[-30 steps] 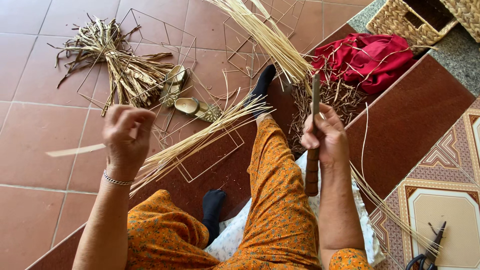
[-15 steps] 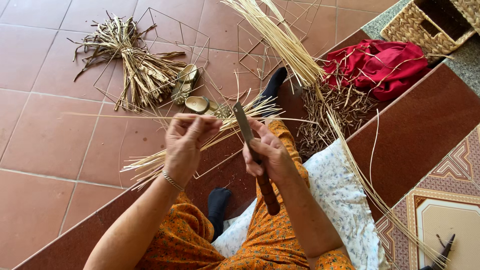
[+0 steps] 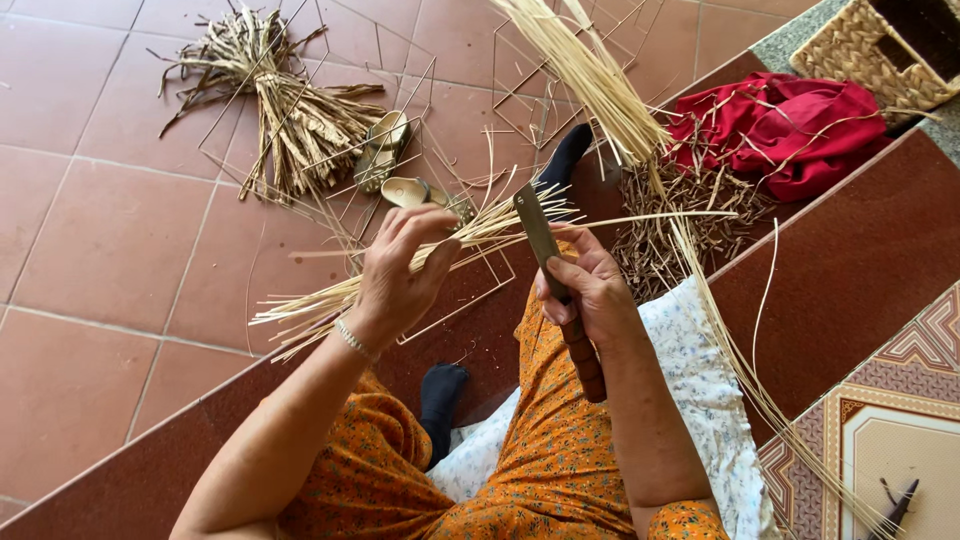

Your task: The person sits on a tiled floor and uses a knife to split dried plant stalks into thinner strips. They repeatedly hold a stalk, split it with the knife, and place the resulting strips aside.

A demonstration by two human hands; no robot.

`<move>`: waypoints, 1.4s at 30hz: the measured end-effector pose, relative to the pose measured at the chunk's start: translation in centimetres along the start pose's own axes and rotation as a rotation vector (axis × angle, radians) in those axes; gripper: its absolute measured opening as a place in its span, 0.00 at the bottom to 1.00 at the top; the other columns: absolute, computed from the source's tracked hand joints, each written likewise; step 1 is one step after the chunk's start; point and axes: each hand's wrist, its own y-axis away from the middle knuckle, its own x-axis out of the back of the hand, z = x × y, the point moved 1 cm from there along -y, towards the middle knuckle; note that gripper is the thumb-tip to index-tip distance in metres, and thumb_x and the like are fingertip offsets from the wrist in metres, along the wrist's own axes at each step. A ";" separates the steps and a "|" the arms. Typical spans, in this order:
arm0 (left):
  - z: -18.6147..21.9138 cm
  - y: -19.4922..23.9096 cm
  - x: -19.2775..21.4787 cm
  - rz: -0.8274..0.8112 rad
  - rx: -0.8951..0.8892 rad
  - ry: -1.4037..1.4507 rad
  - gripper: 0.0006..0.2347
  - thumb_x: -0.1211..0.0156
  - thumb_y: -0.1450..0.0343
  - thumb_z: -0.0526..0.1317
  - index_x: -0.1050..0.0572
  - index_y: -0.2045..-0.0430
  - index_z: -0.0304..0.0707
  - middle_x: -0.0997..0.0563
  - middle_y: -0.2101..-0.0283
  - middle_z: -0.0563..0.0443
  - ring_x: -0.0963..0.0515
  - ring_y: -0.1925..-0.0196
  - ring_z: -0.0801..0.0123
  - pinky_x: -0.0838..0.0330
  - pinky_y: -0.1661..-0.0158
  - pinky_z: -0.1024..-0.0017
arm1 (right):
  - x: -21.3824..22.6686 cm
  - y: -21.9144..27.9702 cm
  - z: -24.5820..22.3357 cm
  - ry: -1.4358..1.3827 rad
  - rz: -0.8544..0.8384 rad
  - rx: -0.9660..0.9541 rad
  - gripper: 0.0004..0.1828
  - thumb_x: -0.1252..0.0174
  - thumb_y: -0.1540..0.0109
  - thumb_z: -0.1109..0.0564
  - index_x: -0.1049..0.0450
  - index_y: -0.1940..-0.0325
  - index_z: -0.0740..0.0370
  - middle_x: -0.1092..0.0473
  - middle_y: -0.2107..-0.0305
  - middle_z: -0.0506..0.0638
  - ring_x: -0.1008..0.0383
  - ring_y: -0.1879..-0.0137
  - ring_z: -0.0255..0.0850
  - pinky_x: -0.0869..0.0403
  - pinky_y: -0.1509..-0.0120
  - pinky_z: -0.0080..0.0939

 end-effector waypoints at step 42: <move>-4.0 1.0 1.2 -0.416 0.409 0.177 0.05 0.28 0.34 0.34 0.15 0.67 0.40 0.25 0.72 0.59 0.27 0.70 0.78 0.30 0.69 0.77 | 5.7 1.1 -1.4 -0.057 0.112 0.152 0.11 0.47 0.31 0.61 0.35 0.45 0.63 0.27 0.74 0.55 0.35 0.81 0.36 0.32 0.78 0.36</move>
